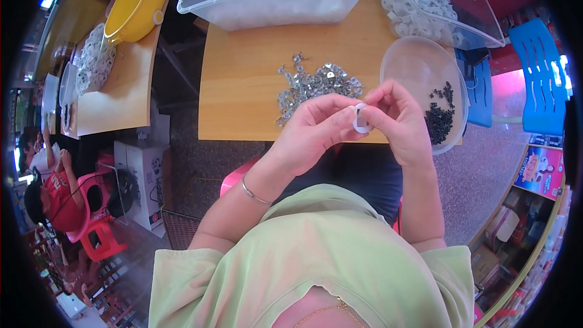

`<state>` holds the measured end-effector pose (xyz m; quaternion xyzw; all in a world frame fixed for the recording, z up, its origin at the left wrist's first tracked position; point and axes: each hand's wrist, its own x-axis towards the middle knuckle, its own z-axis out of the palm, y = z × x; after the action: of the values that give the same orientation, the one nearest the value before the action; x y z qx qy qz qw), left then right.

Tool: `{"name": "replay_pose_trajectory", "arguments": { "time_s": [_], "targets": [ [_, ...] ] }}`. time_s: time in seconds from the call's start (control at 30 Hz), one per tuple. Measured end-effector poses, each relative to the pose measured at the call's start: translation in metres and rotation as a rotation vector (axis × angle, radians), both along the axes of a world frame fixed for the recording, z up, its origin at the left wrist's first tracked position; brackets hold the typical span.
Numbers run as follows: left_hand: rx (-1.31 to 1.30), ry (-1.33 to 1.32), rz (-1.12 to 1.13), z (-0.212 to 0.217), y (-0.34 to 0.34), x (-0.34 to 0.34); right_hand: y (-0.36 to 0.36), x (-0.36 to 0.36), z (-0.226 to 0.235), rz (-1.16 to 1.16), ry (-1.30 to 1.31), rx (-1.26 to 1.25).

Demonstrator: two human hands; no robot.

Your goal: The person assembles small plastic housings and metal contacts with black pins by hand into housing units at an assembly table, taking components from plastic bins.

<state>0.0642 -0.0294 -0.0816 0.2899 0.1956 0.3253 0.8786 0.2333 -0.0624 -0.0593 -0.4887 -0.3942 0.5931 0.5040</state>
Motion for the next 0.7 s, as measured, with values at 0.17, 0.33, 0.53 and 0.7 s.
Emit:
{"name": "replay_pose_trajectory", "arguments": {
  "time_s": [0.17, 0.33, 0.53, 0.7],
  "targets": [
    [0.099, 0.093, 0.085, 0.002, 0.003, 0.004, -0.003, -0.006, -0.013, -0.129, 0.046, 0.131],
    [0.312, 0.153, 0.228, 0.005, 0.001, 0.003, -0.006, -0.017, -0.009, -0.192, -0.090, 0.208],
    [0.543, 0.260, 0.412, -0.001, -0.003, 0.009, -0.002, -0.019, -0.015, -0.326, -0.551, 0.527],
    [0.685, 0.330, 0.537, -0.003, -0.007, 0.009, -0.001, -0.018, -0.011, -0.313, -0.728, 0.668]
  ]
}}
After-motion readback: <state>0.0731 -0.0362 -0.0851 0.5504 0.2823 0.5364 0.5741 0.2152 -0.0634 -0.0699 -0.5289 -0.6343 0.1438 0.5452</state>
